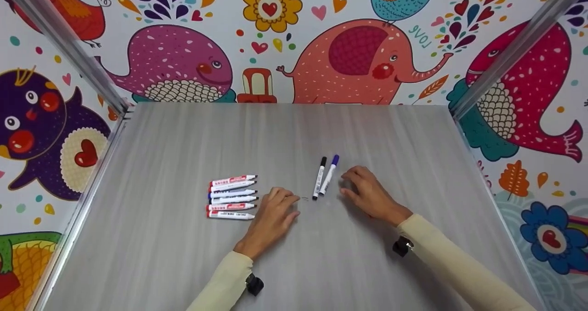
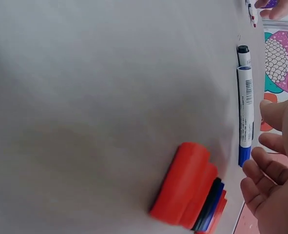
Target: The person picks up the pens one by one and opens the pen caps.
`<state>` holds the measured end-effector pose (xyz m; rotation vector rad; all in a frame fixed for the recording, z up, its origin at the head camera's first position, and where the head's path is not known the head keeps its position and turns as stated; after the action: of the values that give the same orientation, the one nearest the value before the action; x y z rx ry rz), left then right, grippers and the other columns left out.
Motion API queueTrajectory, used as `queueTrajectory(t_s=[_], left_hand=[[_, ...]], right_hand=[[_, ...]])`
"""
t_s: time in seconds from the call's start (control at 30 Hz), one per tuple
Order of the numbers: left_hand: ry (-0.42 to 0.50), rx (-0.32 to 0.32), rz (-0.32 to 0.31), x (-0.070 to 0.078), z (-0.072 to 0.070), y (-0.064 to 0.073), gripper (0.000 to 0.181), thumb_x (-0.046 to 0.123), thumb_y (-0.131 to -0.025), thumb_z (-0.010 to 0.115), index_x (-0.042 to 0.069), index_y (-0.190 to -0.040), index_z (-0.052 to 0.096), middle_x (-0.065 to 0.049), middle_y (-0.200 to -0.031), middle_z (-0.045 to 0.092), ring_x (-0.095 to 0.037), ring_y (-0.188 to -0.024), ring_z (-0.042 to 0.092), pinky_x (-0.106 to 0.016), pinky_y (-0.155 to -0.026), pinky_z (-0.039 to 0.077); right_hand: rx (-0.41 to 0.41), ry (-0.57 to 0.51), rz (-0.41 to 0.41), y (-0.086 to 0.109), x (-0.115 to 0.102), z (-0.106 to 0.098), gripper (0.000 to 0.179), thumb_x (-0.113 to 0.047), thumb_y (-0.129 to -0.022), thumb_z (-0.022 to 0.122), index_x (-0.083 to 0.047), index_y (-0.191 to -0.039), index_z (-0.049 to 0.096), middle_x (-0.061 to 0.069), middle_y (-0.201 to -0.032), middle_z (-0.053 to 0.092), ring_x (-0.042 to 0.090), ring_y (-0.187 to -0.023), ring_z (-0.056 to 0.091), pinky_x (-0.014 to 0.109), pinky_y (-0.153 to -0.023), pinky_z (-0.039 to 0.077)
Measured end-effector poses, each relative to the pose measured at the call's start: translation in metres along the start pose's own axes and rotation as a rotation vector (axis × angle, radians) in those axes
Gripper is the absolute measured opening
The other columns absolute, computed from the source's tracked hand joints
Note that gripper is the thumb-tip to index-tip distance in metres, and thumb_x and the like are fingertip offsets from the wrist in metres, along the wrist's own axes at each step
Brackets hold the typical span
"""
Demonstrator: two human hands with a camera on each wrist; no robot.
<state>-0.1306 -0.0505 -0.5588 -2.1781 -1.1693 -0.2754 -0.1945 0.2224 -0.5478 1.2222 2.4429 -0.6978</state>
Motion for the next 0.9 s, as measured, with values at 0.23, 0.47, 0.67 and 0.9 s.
queueTrajectory(t_s=[0.23, 0.47, 0.67, 0.9], left_hand=[[0.012, -0.038, 0.004, 0.008, 0.017, -0.01, 0.033, 0.018, -0.095, 0.088, 0.007, -0.125, 0.079, -0.005, -0.123, 0.071, -0.024, -0.121, 0.06, -0.048, -0.099, 0.053], [0.037, -0.033, 0.03, 0.013, 0.03, -0.02, 0.038, 0.016, -0.093, 0.09, 0.004, -0.126, 0.078, -0.006, -0.126, 0.07, -0.026, -0.123, 0.059, -0.05, -0.103, 0.052], [0.049, -0.055, 0.011, 0.011, 0.038, -0.031, 0.04, 0.018, -0.093, 0.09, 0.003, -0.127, 0.075, -0.01, -0.132, 0.066, -0.028, -0.128, 0.056, -0.051, -0.107, 0.05], [-0.01, -0.119, -0.095, 0.011, 0.049, -0.044, 0.055, 0.028, -0.095, 0.089, 0.004, -0.141, 0.068, -0.012, -0.14, 0.06, -0.03, -0.138, 0.05, -0.054, -0.115, 0.045]], right_hand=[[-0.001, -0.017, 0.08, -0.013, 0.004, 0.007, 0.044, -0.012, -0.1, 0.083, 0.01, -0.134, 0.067, 0.021, -0.127, 0.064, 0.037, -0.117, 0.059, 0.053, -0.1, 0.052], [0.029, -0.049, 0.103, -0.021, 0.006, 0.013, 0.039, -0.009, -0.099, 0.083, 0.008, -0.131, 0.068, 0.02, -0.128, 0.064, 0.036, -0.117, 0.06, 0.053, -0.099, 0.052], [0.008, -0.053, 0.188, -0.029, 0.014, 0.016, 0.053, -0.015, -0.101, 0.082, 0.009, -0.144, 0.062, 0.025, -0.14, 0.06, 0.04, -0.13, 0.058, 0.056, -0.11, 0.048], [-0.026, -0.072, 0.274, -0.04, 0.024, 0.02, 0.064, -0.02, -0.103, 0.08, 0.01, -0.154, 0.054, 0.029, -0.152, 0.055, 0.044, -0.143, 0.051, 0.059, -0.119, 0.043]])
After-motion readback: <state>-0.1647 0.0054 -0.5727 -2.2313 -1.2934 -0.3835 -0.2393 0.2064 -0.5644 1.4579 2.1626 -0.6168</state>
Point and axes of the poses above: each hand's wrist, its own y-axis away from the middle knuckle, its own z-axis out of the palm, x = y × z, the point moved 5 cm from there along -y, towards the middle knuckle
